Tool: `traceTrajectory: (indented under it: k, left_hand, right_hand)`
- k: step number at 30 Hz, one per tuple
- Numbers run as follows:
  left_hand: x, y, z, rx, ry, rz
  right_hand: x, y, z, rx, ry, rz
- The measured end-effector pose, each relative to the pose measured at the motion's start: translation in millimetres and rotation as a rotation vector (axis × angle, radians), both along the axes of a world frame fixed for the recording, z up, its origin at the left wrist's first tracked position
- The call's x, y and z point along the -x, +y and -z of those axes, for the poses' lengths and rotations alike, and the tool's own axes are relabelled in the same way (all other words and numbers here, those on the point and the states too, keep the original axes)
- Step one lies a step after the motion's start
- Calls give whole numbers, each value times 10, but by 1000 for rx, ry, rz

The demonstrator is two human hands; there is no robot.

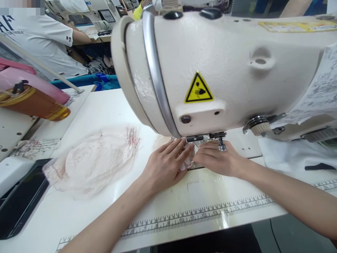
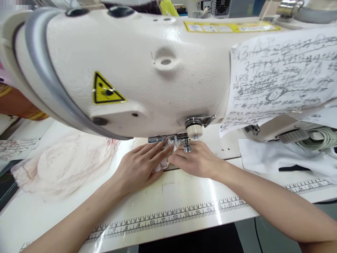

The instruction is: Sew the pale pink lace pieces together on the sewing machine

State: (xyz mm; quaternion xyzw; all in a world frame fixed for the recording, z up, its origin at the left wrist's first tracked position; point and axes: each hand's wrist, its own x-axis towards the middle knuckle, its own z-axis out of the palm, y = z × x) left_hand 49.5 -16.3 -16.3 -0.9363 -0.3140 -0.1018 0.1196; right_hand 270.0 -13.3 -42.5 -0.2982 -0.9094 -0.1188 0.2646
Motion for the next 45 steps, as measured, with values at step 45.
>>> traceTrajectory:
  k: [45]
  left_hand:
    - [-50, 27, -34, -44, -190, -2]
  right_hand:
    - [106, 31, -131, 283, 58, -87]
